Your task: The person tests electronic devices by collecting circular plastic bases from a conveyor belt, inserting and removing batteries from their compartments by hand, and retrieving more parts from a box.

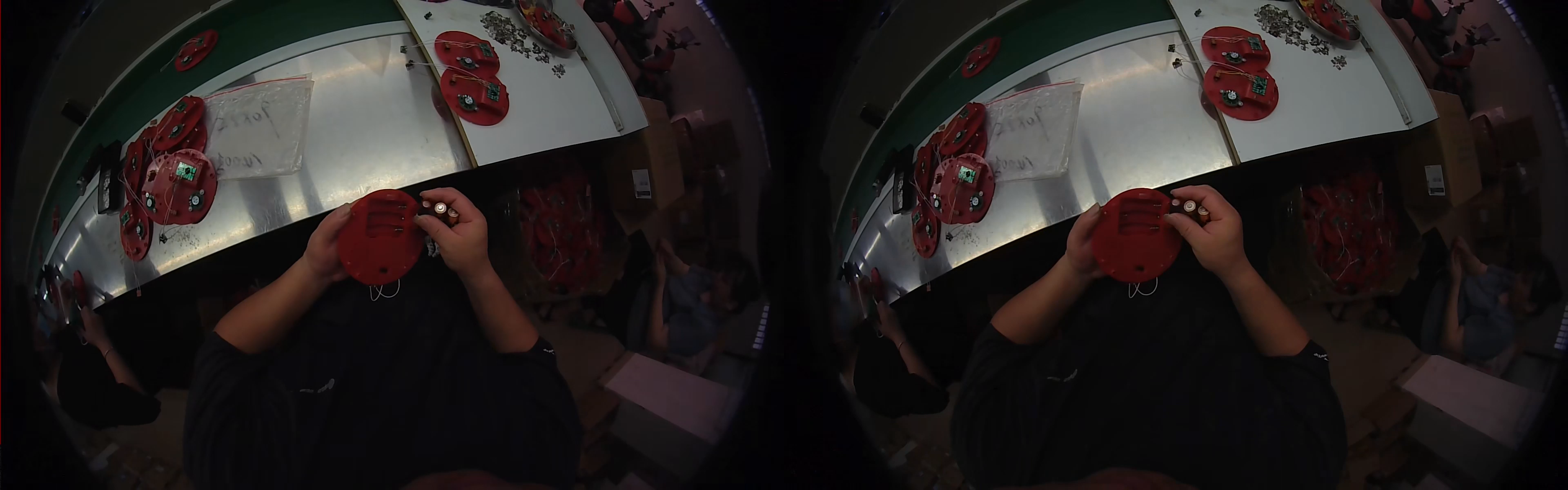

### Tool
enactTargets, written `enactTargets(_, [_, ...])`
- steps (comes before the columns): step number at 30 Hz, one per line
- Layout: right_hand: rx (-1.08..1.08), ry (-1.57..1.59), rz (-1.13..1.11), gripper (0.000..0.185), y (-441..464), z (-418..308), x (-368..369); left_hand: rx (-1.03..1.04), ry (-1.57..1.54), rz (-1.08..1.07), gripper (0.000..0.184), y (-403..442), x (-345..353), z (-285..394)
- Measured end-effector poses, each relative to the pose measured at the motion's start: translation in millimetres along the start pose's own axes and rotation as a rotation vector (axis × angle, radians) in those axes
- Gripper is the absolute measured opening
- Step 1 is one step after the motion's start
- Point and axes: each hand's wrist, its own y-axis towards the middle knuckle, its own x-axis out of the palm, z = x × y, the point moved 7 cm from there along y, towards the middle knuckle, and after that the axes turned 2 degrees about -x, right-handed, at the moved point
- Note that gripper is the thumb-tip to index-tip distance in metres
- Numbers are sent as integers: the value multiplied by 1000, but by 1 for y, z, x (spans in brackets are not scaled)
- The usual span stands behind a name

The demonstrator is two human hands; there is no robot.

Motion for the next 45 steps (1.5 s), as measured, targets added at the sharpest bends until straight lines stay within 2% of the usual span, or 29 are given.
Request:
enactTargets(1, [1, 0, -1, 26, 0, -1, 1, -3, 26, 8, 58, -1, 0, 0])
enactTargets(3, [-219, -277, -28, 28, 1, -16, 6, -7, 52, 21, 58, -2, -1, 1])
enactTargets(6, [-241, -288, 9, 31, 1, -15, 1, 7, 64, 18, 58, -2, 1, 3])
enactTargets(8, [-217, -247, 25, 28, -1, -9, -5, 21, -104, -31, 52, -1, 7, 4])
enactTargets(10, [-191, -208, 43, 26, -5, -4, -10, 19, -103, -27, 52, -1, 7, 5])
enactTargets(12, [-2, -13, 93, 21, -15, 11, -16, 11, -100, -25, 52, -2, 5, 4])
enactTargets(13, [0, -12, 95, 21, -20, 15, -20, 5, -97, 0, 52, -4, 1, 1])
enactTargets(17, [-56, -212, 24, 21, -38, 21, -23, -25, -116, 65, 53, -6, -8, -8])
enactTargets(19, [-179, -477, -134, 22, -45, 15, -12, -44, -132, 62, 53, -4, -5, -11])
enactTargets(22, [-258, -549, -176, 21, -42, 6, -6, -64, -97, 59, 53, -2, -3, -12])
enactTargets(23, [-254, -548, -169, 21, -41, 2, -8, -58, -46, 59, 53, -2, -3, -11])
enactTargets(25, [-124, -684, -322, 20, -40, 7, -5, -88, -61, 54, 53, -1, -3, -13])
enactTargets(29, [-102, -584, -340, 25, -34, -6, 0, -116, -72, 90, 53, 1, -2, -14])
enactTargets(32, [-230, -662, -470, 34, -32, -13, 4, -122, -63, 83, 53, 2, -2, -15])
enactTargets(35, [-232, -646, -368, 34, -23, -20, 1, -137, -62, 97, 52, 2, -3, -17])
enactTargets(37, [-324, -528, -172, 31, -14, -30, -2, -146, -70, 95, 52, 3, -5, -19])
enactTargets(41, [-468, -545, -105, 29, 0, -29, 12, -170, -61, 97, 50, 5, -1, -21])
enactTargets(43, [-641, -556, -90, 28, 0, -31, 20, -168, -54, 104, 49, 6, -1, -22])
enactTargets(45, [-671, -568, -119, 28, 3, -28, 26, -167, -49, 115, 48, 5, -4, -22])
